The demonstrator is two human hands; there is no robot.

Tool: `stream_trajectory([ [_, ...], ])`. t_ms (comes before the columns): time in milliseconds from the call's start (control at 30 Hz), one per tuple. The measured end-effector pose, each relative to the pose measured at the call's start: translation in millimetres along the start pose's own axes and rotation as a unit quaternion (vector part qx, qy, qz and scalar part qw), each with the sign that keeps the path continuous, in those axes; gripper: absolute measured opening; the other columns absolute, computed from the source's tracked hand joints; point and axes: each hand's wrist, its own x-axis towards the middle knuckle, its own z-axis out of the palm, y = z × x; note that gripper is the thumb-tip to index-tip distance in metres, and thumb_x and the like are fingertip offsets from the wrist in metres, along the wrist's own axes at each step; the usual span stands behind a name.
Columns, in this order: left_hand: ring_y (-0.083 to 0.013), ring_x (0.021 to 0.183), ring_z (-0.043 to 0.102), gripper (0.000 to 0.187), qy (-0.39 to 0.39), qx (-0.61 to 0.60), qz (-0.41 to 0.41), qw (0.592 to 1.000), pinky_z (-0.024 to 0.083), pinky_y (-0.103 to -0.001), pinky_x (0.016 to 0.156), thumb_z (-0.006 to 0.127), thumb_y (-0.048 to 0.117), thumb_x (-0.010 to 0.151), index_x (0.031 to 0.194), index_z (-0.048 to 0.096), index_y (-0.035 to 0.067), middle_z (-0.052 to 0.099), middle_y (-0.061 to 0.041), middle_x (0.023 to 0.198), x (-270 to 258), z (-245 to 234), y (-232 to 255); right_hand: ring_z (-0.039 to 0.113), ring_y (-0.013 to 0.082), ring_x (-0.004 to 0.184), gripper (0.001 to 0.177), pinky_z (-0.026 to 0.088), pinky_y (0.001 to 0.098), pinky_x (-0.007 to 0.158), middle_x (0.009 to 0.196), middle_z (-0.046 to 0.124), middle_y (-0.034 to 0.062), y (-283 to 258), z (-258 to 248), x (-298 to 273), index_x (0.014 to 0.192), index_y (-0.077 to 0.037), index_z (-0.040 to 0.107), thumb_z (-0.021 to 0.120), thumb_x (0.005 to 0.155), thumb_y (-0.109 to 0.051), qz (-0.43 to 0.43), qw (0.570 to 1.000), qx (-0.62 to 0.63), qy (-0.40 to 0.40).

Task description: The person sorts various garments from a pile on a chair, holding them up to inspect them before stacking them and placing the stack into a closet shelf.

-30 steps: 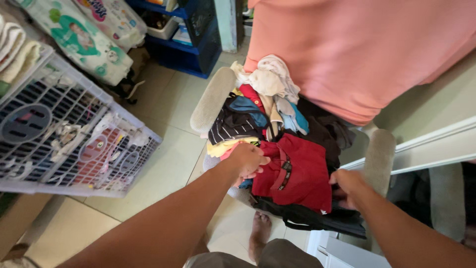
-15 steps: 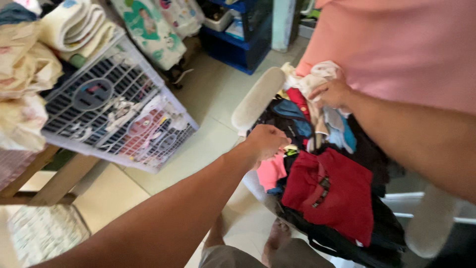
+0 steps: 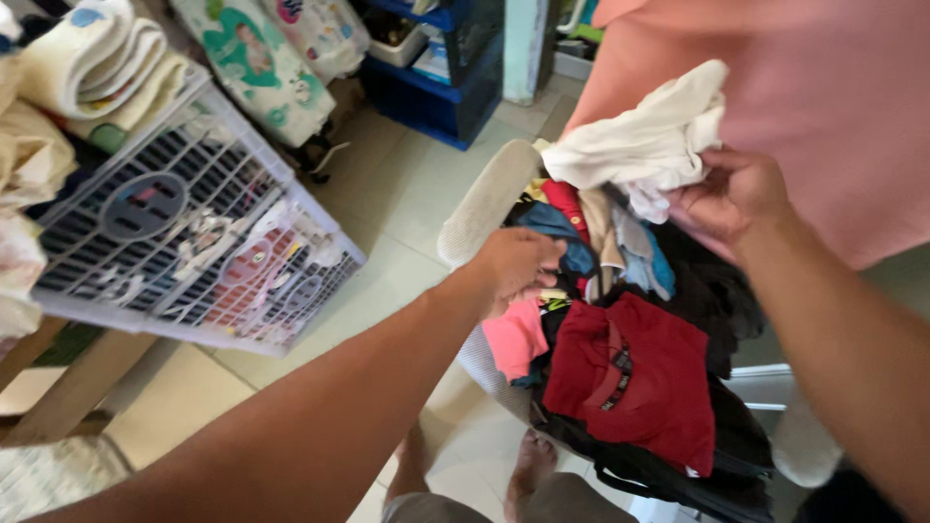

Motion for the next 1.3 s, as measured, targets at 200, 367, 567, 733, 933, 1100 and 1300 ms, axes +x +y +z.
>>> stream_trajectory([
  [200,-0.0400,0.138,0.043,0.094,-0.186,-0.148,0.002,0.971,0.046,-0.074,0.103,0.076,0.017,0.086,0.159,0.018,0.031,0.048,-0.007,0.149,-35.0,21.3,38.7,0.057,0.0384,0.135,0.048,0.043,0.0570,0.124,0.147,0.055,0.0230,39.5,72.6,-119.9,0.154,0.004,0.044,0.050,0.107,-0.005,0.028,0.944,0.162,-0.287],
  [367,-0.0442,0.135,0.053,0.075,-0.455,-0.321,0.054,0.829,0.043,-0.068,0.114,0.070,0.009,0.088,0.155,0.038,0.003,0.053,-0.022,0.147,-52.0,4.9,6.2,0.061,0.0390,0.123,0.055,0.047,0.0561,0.106,0.135,0.064,0.0220,80.8,118.2,-140.9,0.140,0.003,0.053,0.056,0.089,-0.016,0.164,0.978,0.029,-0.123],
  [567,-0.0392,0.124,0.062,0.059,-0.224,-0.407,0.088,0.881,0.051,-0.060,0.103,0.067,0.015,0.089,0.145,0.052,0.002,0.063,-0.021,0.136,-79.1,-61.1,-6.4,0.068,0.0237,0.094,0.024,0.055,0.0429,0.082,0.110,0.073,0.0101,96.0,134.7,-107.9,0.119,-0.010,0.064,0.062,0.095,-0.018,0.169,0.915,-0.364,-0.028],
  [733,-0.0358,0.117,0.065,0.053,-0.086,-0.401,0.156,0.898,0.055,-0.061,0.099,0.066,0.019,0.088,0.139,0.055,0.010,0.067,-0.014,0.129,-112.4,-178.2,27.2,0.068,0.0182,0.088,0.012,0.055,0.0350,0.075,0.103,0.073,0.0050,136.0,158.4,-78.3,0.102,-0.014,0.067,0.067,0.091,-0.015,0.214,0.871,-0.441,0.026],
  [933,-0.0386,0.106,0.067,0.043,-0.020,-0.375,0.315,0.872,0.059,-0.061,0.093,0.066,0.018,0.094,0.135,0.056,0.007,0.066,-0.016,0.121,-133.0,-368.2,96.3,0.069,0.0180,0.088,0.012,0.054,0.0334,0.077,0.102,0.073,0.0057,227.8,237.3,-47.9,0.100,-0.012,0.067,0.070,0.090,-0.019,0.247,0.857,-0.446,-0.074],
  [1100,-0.0378,0.123,0.058,0.038,0.103,-0.414,0.418,0.802,0.061,-0.060,0.107,0.065,0.007,0.101,0.135,0.051,0.001,0.054,-0.017,0.133,-171.6,-508.4,161.6,0.068,0.0165,0.089,0.013,0.054,0.0331,0.077,0.102,0.073,0.0037,277.4,293.2,-38.0,0.100,-0.011,0.070,0.070,0.091,-0.021,0.237,0.829,-0.489,-0.134],
  [1300,-0.0375,0.107,0.060,0.041,0.262,-0.422,0.255,0.830,0.058,-0.049,0.086,0.065,0.017,0.091,0.126,0.053,0.002,0.054,-0.024,0.125,-154.2,-529.3,150.5,0.068,0.0152,0.090,0.014,0.054,0.0323,0.078,0.102,0.074,0.0010,287.3,291.0,-39.3,0.101,-0.013,0.070,0.070,0.091,-0.022,0.259,0.814,-0.510,-0.106],
])
